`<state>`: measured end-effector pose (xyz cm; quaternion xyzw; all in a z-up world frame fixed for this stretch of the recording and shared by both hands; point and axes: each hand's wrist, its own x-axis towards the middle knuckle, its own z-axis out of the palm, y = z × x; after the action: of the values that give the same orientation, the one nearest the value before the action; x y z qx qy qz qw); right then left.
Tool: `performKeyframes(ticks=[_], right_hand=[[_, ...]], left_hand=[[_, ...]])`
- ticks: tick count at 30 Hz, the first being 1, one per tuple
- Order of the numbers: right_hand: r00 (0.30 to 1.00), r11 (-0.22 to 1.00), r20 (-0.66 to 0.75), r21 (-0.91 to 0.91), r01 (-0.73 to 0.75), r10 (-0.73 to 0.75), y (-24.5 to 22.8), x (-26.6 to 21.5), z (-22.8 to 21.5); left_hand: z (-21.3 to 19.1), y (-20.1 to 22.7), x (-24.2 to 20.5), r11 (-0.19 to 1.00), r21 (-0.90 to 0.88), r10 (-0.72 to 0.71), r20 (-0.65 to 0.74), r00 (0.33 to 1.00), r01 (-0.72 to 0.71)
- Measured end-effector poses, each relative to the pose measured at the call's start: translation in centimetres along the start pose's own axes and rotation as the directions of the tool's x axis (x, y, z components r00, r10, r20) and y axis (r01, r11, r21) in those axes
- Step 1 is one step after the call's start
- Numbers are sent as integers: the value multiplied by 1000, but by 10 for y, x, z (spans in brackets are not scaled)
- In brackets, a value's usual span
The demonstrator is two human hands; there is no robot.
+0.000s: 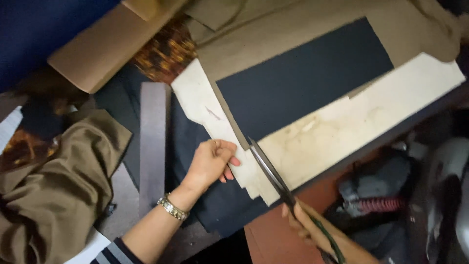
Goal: The person cuts a piece of dark fabric using shears, then measures and cuts a piece of light brown fabric. They also handle and cut a patterned fabric piece. The person uses a yellow ruler to measure the fabric before cutting.
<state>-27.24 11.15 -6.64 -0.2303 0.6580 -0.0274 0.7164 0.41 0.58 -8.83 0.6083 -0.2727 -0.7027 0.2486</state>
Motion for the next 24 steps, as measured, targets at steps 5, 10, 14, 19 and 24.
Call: performKeyframes(ticks=[5, 10, 14, 19, 24], right_hand=[[962, 952, 26, -140, 273, -272, -9, 1, 10], [972, 934, 10, -276, 227, -234, -19, -5, 16], [984, 937, -25, -309, 161, -177, -38, -24, 30], [979, 975, 42, -87, 203, -200, -19, -7, 24], [988, 972, -29, -189, 142, -150, -17, -7, 27]], left_hand=[[-2, -1, 2, 1000, -1, -2, 26, 1000, 2], [-5, -7, 10, 1000, 7, 18, 62, 998, -18], [-5, -9, 12, 999, 40, 4, 84, 996, -8], [-5, -2, 11, 999, 39, -8, 119, 993, 4], [-1, 2, 8, 999, 28, -37, 153, 988, 33]])
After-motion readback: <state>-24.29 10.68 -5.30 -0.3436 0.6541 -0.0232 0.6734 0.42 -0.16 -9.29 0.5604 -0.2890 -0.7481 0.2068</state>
